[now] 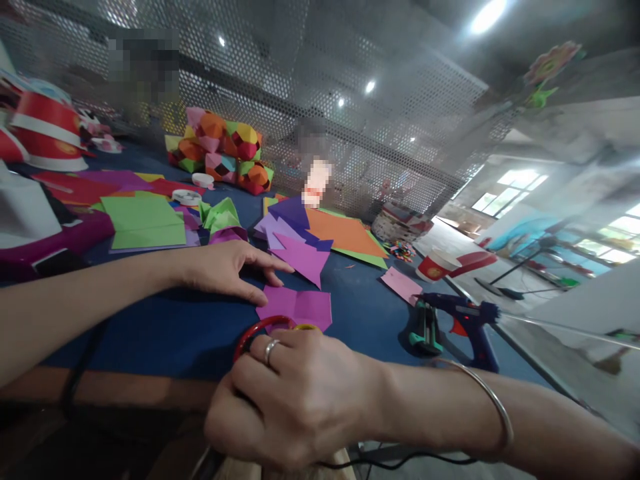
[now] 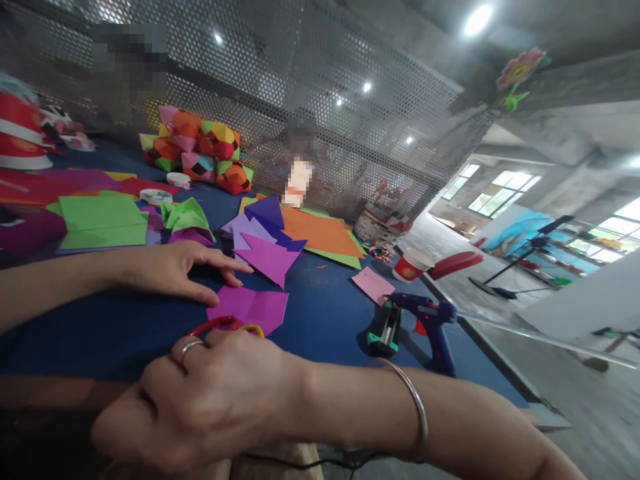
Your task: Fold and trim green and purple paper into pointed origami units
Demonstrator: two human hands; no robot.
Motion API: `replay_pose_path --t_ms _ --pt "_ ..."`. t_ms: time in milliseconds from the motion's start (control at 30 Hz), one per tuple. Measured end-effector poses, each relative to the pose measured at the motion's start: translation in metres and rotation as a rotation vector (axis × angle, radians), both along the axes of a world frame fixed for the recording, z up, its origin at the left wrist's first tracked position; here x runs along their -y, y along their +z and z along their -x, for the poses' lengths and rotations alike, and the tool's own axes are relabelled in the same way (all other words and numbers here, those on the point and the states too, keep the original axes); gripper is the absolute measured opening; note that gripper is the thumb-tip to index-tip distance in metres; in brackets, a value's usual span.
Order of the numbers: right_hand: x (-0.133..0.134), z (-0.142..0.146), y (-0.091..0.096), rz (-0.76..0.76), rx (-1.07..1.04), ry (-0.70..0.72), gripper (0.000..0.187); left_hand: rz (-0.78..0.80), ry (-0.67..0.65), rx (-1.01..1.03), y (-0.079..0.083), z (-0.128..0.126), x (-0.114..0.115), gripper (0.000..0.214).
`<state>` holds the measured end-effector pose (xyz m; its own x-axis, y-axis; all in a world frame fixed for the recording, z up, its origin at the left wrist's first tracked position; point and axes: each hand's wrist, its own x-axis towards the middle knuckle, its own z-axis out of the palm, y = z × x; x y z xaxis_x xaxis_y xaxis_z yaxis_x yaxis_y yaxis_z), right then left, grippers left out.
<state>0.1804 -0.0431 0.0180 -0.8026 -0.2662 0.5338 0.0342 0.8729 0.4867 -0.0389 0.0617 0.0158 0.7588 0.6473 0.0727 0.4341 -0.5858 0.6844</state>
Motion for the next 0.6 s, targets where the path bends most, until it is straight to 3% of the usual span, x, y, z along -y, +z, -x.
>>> replay_pose_path --t_ms 200,400,600 --pt "0.018 -0.016 -0.008 0.073 0.054 -0.079 0.038 -0.008 -0.005 0.012 0.003 -0.001 0.002 0.063" --pt "0.024 -0.026 -0.017 0.111 0.009 -0.092 0.052 -0.038 0.037 -0.016 0.004 -0.004 0.006 0.058" --pt "0.030 -0.033 -0.024 0.021 0.018 -0.143 0.040 -0.074 0.053 -0.012 0.005 -0.006 0.011 0.058"
